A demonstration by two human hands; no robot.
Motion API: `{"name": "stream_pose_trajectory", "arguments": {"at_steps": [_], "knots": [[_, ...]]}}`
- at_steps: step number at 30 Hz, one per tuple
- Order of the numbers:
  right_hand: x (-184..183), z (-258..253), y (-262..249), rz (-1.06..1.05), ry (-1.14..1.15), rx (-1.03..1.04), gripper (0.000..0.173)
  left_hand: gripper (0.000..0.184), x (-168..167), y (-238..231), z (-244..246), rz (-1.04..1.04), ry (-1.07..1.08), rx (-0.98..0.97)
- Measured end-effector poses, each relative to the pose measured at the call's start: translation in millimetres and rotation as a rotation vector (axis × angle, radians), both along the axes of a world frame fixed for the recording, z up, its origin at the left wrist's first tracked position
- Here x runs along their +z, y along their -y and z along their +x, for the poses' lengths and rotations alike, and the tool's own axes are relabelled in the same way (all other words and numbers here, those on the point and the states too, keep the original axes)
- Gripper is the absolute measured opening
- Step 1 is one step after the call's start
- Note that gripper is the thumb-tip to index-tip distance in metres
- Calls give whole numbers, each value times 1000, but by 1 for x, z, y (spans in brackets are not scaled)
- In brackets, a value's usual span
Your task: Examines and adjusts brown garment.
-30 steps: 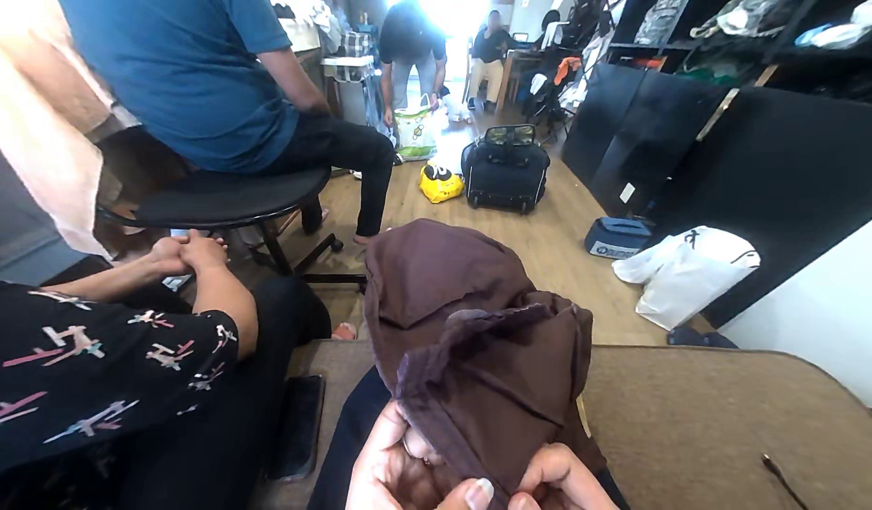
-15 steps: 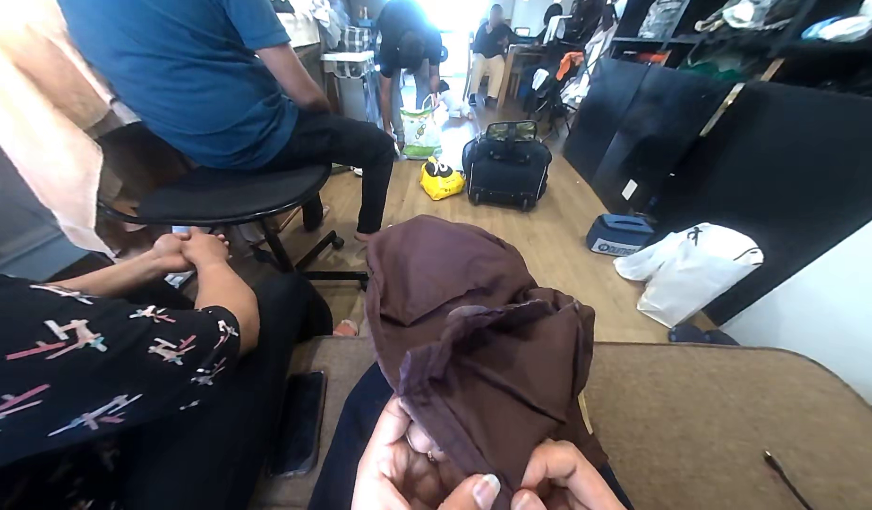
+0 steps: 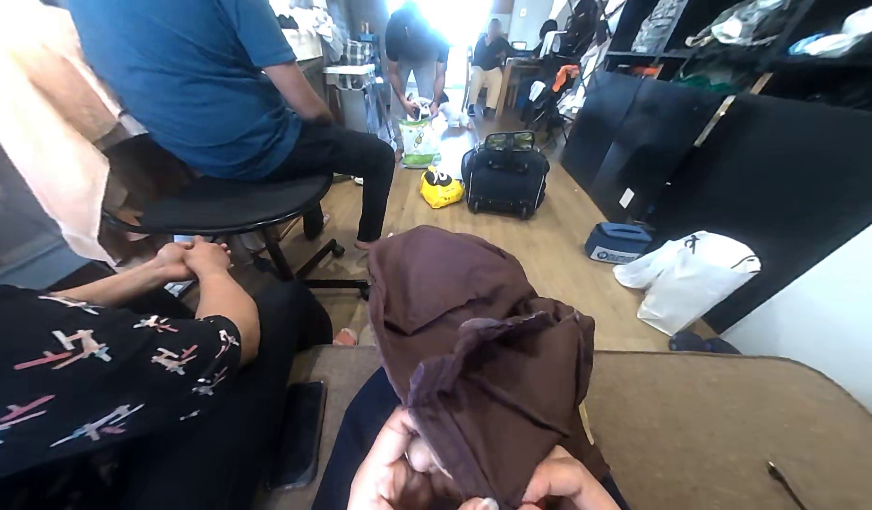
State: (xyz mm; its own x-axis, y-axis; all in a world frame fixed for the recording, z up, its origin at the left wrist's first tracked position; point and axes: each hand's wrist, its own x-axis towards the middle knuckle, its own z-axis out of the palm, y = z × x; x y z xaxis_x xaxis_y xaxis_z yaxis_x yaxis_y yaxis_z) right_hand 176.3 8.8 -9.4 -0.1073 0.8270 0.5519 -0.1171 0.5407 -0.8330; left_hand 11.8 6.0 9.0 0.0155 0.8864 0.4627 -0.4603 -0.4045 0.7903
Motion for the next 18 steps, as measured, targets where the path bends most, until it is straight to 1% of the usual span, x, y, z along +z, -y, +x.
{"name": "stream_pose_trajectory", "arguments": {"at_steps": [4,8,10,11,13,15,17,18], "knots": [[-1,0,0,-61,-81,34,5,56,-3,-1,-4,18,-43,-34],[4,0,0,-154,-209,117,15,55,-7,1,-2,27,-133,-22],[9,1,0,-120,-190,96,22,54,-8,2,-2,36,-173,14],[11,2,0,-60,-117,40,25,54,-8,1,-2,48,-192,45],[14,7,-2,126,142,-133,26,51,-11,1,-3,80,-250,130],[18,11,-2,267,348,-261,19,45,-12,0,-4,110,-351,208],[22,14,-2,362,485,-311,11,38,-12,-1,-5,144,-442,233],[25,15,-1,393,548,-323,11,36,-12,-1,-6,153,-481,228]]}}
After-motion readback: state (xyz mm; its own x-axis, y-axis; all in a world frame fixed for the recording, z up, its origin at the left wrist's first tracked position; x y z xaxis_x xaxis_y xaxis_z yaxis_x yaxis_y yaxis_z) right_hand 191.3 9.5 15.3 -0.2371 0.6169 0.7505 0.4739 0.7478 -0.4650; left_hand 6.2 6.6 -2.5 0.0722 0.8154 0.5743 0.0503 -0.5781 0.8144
